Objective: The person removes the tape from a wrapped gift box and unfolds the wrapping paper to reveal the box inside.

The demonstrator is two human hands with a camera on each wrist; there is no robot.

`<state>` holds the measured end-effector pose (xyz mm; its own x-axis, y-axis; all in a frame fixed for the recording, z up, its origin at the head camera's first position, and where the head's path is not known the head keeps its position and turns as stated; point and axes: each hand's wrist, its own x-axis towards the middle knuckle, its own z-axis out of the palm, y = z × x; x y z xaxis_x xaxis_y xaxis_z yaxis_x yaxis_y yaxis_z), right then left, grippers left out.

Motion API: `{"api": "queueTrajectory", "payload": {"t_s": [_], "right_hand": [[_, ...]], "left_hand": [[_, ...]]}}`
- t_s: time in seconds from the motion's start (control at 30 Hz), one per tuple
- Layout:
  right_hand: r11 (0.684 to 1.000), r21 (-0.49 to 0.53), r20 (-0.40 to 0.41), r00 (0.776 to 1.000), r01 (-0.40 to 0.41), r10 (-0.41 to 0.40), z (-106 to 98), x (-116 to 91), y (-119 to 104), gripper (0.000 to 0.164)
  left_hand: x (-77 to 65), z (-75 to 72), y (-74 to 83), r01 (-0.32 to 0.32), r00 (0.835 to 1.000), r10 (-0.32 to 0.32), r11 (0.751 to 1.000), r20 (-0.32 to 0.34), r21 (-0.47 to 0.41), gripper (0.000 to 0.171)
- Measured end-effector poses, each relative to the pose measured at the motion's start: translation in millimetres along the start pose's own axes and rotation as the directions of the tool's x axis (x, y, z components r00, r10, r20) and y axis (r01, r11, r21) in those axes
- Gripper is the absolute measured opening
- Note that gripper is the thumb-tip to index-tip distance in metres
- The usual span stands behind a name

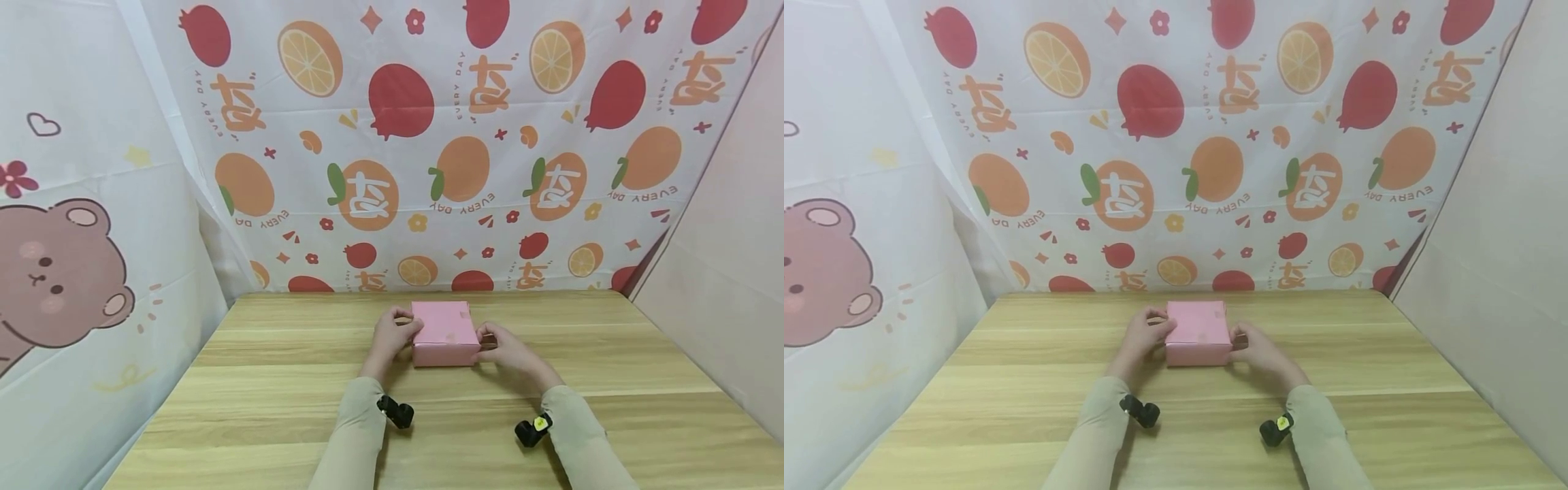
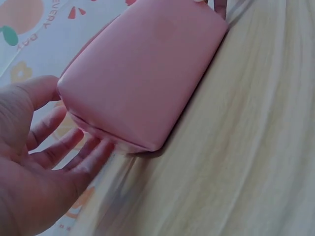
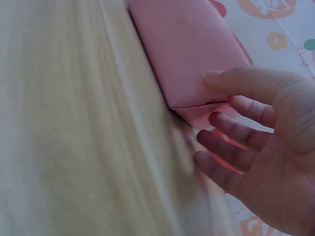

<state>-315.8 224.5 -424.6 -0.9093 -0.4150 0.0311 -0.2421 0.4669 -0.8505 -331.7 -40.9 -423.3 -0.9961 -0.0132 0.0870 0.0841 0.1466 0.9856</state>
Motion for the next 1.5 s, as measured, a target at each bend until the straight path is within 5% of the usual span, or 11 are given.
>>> {"api": "queueTrajectory", "payload": {"t_s": [0.27, 0.47, 0.67, 0.83, 1.07, 1.23, 1.5], "right_hand": [[0.975, -0.223, -0.006, 1.000, 0.004, -0.005, -14, -9, -19, 0.029], [0.940, -0.335, -0.192, 0.981, -0.058, -0.008, -13, 2, -37, 0.028], [0.906, -0.407, -0.373, 0.927, -0.116, -0.049, 3, 20, -56, 0.025], [0.868, -0.474, -0.422, 0.903, -0.149, -0.076, 19, 33, -59, 0.026], [0.837, -0.509, -0.454, 0.889, -0.200, -0.063, 27, 40, -55, 0.023], [0.829, -0.507, -0.482, 0.875, -0.235, -0.047, 32, 43, -49, 0.022], [0.787, -0.581, -0.526, 0.833, -0.207, -0.170, 38, 47, -45, 0.016]], "left_hand": [[-3.3, -6.0, 4.7, -0.122, 0.992, 0.108, 0.964, 0.071, 0.235, 0.042], [-5.5, -9.0, 9.8, -0.240, 0.971, 0.203, 0.862, 0.130, 0.447, 0.044], [-7.5, -8.1, 13.9, -0.241, 0.970, 0.211, 0.751, 0.123, 0.615, 0.052], [-9.2, -6.0, 14.6, -0.225, 0.973, 0.202, 0.700, 0.114, 0.678, 0.059], [-8.5, -3.5, 11.1, -0.229, 0.972, 0.200, 0.717, 0.121, 0.659, 0.060], [-4.0, -3.0, 6.4, -0.250, 0.968, 0.209, 0.758, 0.139, 0.603, 0.061], [-1.5, -4.2, 6.6, -0.240, 0.971, 0.189, 0.798, 0.150, 0.553, 0.062]]}}
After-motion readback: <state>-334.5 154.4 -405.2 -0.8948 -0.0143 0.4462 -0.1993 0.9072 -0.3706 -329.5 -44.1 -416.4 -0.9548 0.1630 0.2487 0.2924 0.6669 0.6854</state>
